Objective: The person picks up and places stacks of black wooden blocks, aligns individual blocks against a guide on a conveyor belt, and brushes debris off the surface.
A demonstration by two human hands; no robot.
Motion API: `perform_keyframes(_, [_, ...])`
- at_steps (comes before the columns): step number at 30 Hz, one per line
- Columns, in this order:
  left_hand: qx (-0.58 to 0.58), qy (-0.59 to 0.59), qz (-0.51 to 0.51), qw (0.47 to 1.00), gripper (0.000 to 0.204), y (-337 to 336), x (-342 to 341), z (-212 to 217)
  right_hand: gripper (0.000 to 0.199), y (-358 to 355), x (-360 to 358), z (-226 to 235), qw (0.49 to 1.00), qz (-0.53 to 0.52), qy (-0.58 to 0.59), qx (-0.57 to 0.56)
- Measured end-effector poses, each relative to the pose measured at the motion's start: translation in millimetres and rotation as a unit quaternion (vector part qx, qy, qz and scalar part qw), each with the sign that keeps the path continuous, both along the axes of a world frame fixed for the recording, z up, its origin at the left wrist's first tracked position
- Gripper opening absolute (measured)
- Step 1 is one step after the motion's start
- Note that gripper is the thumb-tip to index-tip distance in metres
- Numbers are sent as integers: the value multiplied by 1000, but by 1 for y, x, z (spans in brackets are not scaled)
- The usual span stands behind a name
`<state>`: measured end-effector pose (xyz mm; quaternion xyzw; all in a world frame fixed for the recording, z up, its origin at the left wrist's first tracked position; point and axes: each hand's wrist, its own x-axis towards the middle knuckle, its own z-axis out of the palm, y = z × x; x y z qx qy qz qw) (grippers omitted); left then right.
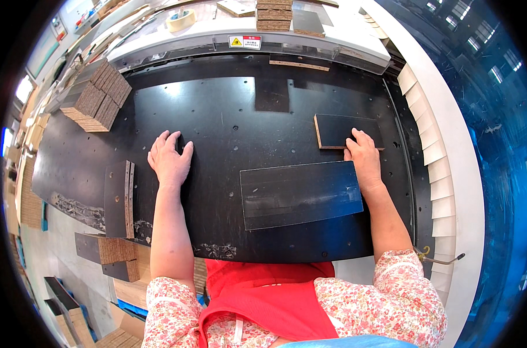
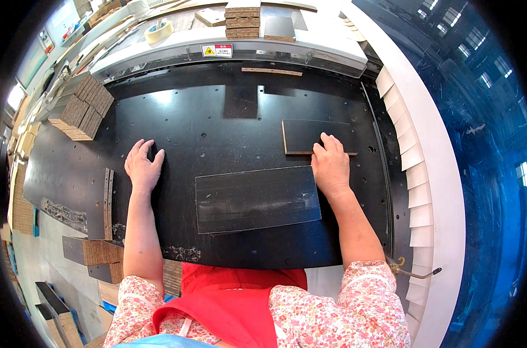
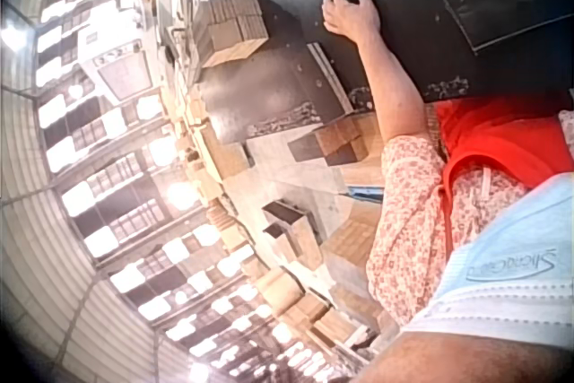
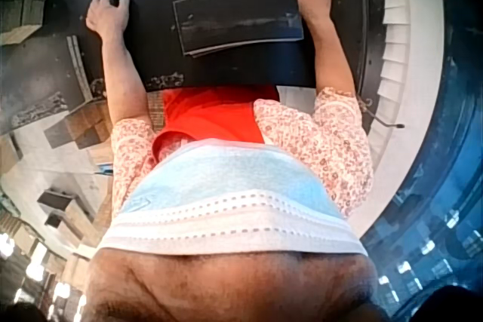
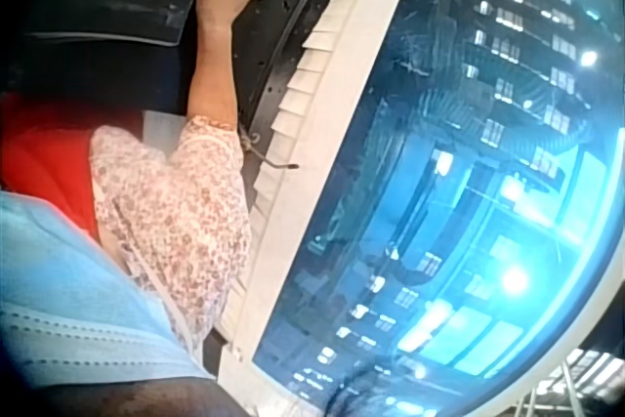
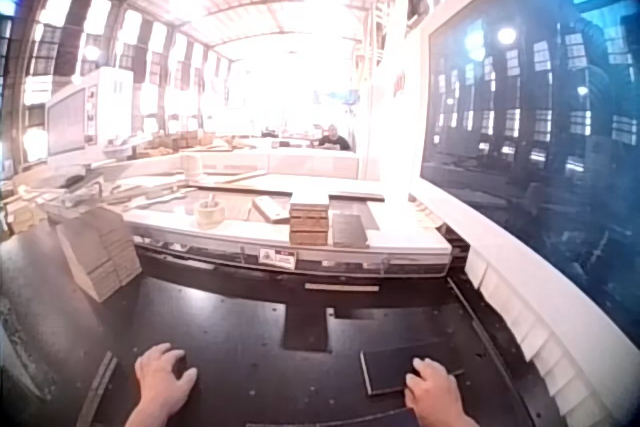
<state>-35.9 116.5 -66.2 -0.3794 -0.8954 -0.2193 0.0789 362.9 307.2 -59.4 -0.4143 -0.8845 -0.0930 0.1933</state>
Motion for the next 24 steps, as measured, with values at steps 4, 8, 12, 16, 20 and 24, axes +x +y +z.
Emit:
perform_keyframes(4, [-1,0,1,1000,48,0,-1,0,23,-2,-1,2,1000,-2,0,-7])
perform_keyframes(8, [-1,1,-2,1000,49,0,-1,-1,25,-1,1,2,1000,-5,-3,-11])
perform_keyframes(12, [-3,-6,0,1000,50,-1,-1,0,28,-4,2,5,1000,-7,-6,-13])
perform_keyframes(16, [4,-19,-10,1000,51,-1,-3,-2,32,-9,0,13,999,-36,-14,-21])
perform_keyframes(20, [21,13,4,1000,50,10,2,-9,31,-3,0,4,999,-35,-8,9])
perform_keyframes(24, [93,114,-177,973,50,61,6,-7,22,16,-11,-15,996,-26,64,49])
